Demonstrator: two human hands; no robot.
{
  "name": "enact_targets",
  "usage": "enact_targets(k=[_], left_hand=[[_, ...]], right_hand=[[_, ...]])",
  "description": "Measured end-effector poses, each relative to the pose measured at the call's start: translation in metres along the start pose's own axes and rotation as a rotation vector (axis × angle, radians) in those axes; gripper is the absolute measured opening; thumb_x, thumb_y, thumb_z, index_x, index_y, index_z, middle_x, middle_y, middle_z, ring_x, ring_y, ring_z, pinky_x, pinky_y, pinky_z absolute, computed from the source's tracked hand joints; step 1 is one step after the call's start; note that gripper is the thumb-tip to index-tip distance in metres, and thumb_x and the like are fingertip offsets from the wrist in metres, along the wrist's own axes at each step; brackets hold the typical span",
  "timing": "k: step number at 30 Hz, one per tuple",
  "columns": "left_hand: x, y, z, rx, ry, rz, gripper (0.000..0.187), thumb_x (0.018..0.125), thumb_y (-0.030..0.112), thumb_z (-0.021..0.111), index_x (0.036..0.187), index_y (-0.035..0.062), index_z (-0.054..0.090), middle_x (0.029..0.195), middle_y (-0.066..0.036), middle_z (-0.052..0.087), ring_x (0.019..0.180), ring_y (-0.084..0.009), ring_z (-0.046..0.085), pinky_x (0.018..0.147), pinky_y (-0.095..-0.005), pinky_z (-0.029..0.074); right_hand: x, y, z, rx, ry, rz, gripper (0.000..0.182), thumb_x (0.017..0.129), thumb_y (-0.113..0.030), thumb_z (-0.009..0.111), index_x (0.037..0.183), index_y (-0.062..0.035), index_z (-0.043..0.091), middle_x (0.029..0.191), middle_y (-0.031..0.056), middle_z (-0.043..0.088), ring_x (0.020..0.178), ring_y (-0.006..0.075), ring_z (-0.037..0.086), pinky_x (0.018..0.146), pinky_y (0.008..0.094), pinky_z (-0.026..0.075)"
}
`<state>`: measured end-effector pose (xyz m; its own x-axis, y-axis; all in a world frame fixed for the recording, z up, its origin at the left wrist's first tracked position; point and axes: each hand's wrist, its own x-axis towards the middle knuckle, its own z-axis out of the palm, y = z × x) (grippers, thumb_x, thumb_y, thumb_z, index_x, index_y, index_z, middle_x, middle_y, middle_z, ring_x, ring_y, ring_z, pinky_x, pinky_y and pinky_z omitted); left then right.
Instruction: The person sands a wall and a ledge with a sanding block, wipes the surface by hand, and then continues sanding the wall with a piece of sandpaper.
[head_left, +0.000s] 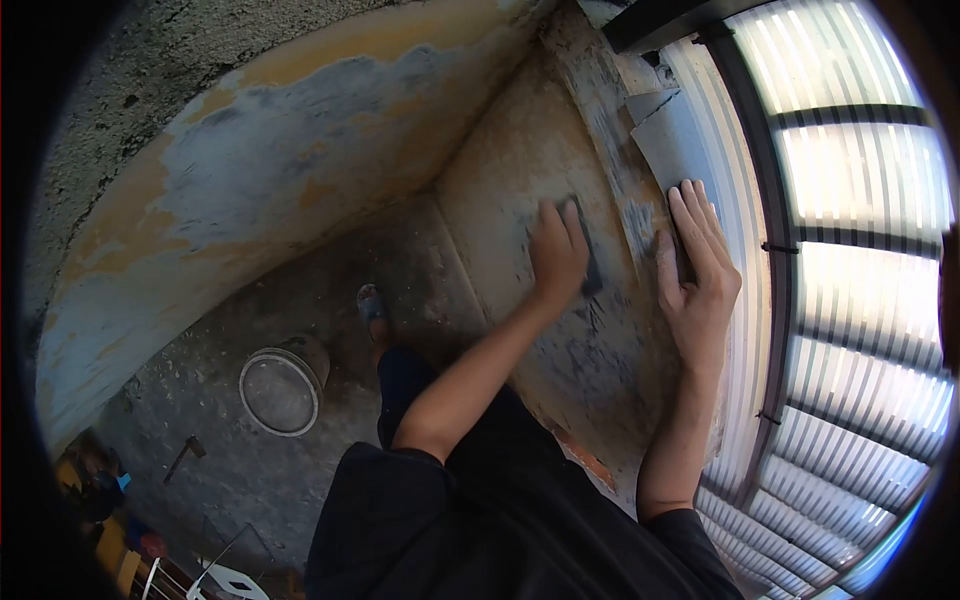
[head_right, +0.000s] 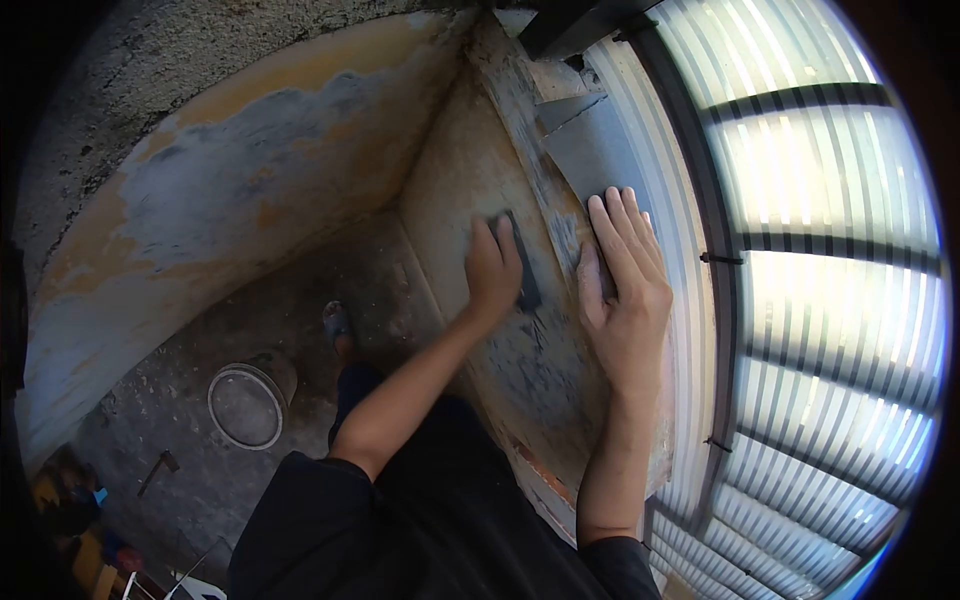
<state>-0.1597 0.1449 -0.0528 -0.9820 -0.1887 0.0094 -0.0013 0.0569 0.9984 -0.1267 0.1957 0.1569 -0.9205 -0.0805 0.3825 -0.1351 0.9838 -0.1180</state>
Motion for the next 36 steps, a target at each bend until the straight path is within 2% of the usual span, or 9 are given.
enact_targets(k=[3, 10, 15, 17, 24, 27, 29, 32, 36], left_hand=[[-0.045, 0.011, 0.004, -0.01, -0.039, -0.026, 0.025, 0.109, 0.022, 0.05, 0.104, -0.0031, 0.048, 0.089, -0.03, 0.062, 0.083, -0.0517, 0.063, 0.069, -0.0558, 0.047], [0.16, -0.016, 0.008, 0.212, 0.293, 0.217, 0.024, 0.107, 0.02, 0.052, 0.105, -0.0038, 0.05, 0.082, -0.031, 0.065, 0.078, -0.0519, 0.065, 0.069, -0.0579, 0.049], [0.038, 0.029, -0.007, 0.023, -0.052, -0.16, 0.025, 0.108, 0.022, 0.052, 0.105, -0.0027, 0.049, 0.097, -0.034, 0.064, 0.092, -0.0536, 0.063, 0.078, -0.0571, 0.047], [-0.021, 0.021, 0.003, 0.038, 0.017, -0.049, 0.024, 0.108, 0.023, 0.05, 0.106, -0.0013, 0.048, 0.096, -0.034, 0.063, 0.093, -0.0535, 0.063, 0.078, -0.0579, 0.047], [0.13, 0.014, -0.001, 0.191, 0.204, 0.112, 0.025, 0.107, 0.02, 0.052, 0.101, -0.0041, 0.051, 0.087, -0.031, 0.064, 0.08, -0.0515, 0.064, 0.071, -0.0585, 0.049], [0.116, 0.012, 0.003, 0.211, 0.234, 0.152, 0.024, 0.107, 0.02, 0.052, 0.103, -0.0043, 0.05, 0.085, -0.031, 0.064, 0.079, -0.0511, 0.064, 0.07, -0.0589, 0.05], [0.056, 0.018, 0.0, 0.192, 0.019, -0.01, 0.024, 0.107, 0.019, 0.052, 0.105, -0.0046, 0.049, 0.088, -0.031, 0.063, 0.082, -0.0512, 0.064, 0.069, -0.0579, 0.05], [-0.025, 0.022, 0.003, 0.132, 0.009, 0.016, 0.024, 0.107, 0.019, 0.052, 0.106, -0.0046, 0.047, 0.09, -0.031, 0.063, 0.082, -0.0519, 0.064, 0.068, -0.0563, 0.049], [0.02, 0.022, 0.008, 0.132, 0.078, 0.01, 0.024, 0.107, 0.019, 0.052, 0.105, -0.0045, 0.048, 0.088, -0.031, 0.064, 0.081, -0.0526, 0.064, 0.069, -0.0585, 0.048]], right_hand=[[0.002, 0.0, 0.001, 0.017, -0.002, 0.009, 0.038, 0.093, 0.0, 0.066, 0.131, -0.0034, 0.07, 0.138, 0.0199, 0.066, 0.139, 0.0354, 0.056, 0.118, 0.0477, 0.042], [-0.001, 0.002, 0.001, 0.006, -0.002, 0.012, 0.038, 0.093, 0.0, 0.066, 0.131, -0.0028, 0.07, 0.137, 0.0196, 0.067, 0.138, 0.0355, 0.056, 0.118, 0.048, 0.042], [-0.001, 0.0, 0.0, 0.001, 0.002, 0.008, 0.039, 0.092, 0.0, 0.067, 0.131, -0.0026, 0.07, 0.137, 0.0195, 0.067, 0.138, 0.0355, 0.056, 0.118, 0.0479, 0.042], [0.0, -0.001, 0.0, 0.008, 0.005, 0.016, 0.038, 0.092, 0.0, 0.067, 0.13, -0.0024, 0.071, 0.136, 0.0194, 0.067, 0.138, 0.0355, 0.056, 0.118, 0.048, 0.042], [-0.002, 0.001, 0.001, 0.014, 0.006, 0.012, 0.038, 0.093, 0.0, 0.067, 0.131, -0.0028, 0.071, 0.136, 0.0193, 0.067, 0.138, 0.0348, 0.056, 0.118, 0.0479, 0.042], [-0.001, 0.001, 0.0, 0.005, 0.016, 0.012, 0.038, 0.093, 0.0, 0.067, 0.131, -0.0032, 0.07, 0.137, 0.0191, 0.067, 0.139, 0.0348, 0.056, 0.118, 0.0481, 0.042], [-0.001, 0.001, 0.0, 0.009, 0.01, 0.007, 0.039, 0.093, -0.001, 0.066, 0.131, -0.0036, 0.07, 0.137, 0.0189, 0.067, 0.139, 0.035, 0.056, 0.118, 0.0483, 0.042], [-0.001, 0.001, -0.001, 0.022, 0.008, 0.012, 0.039, 0.093, -0.001, 0.066, 0.132, -0.004, 0.07, 0.138, 0.0188, 0.067, 0.139, 0.0352, 0.056, 0.118, 0.0485, 0.042], [0.0, 0.002, -0.001, 0.018, 0.01, 0.007, 0.039, 0.093, -0.001, 0.066, 0.132, -0.004, 0.07, 0.138, 0.0189, 0.066, 0.138, 0.036, 0.056, 0.118, 0.0487, 0.042]])
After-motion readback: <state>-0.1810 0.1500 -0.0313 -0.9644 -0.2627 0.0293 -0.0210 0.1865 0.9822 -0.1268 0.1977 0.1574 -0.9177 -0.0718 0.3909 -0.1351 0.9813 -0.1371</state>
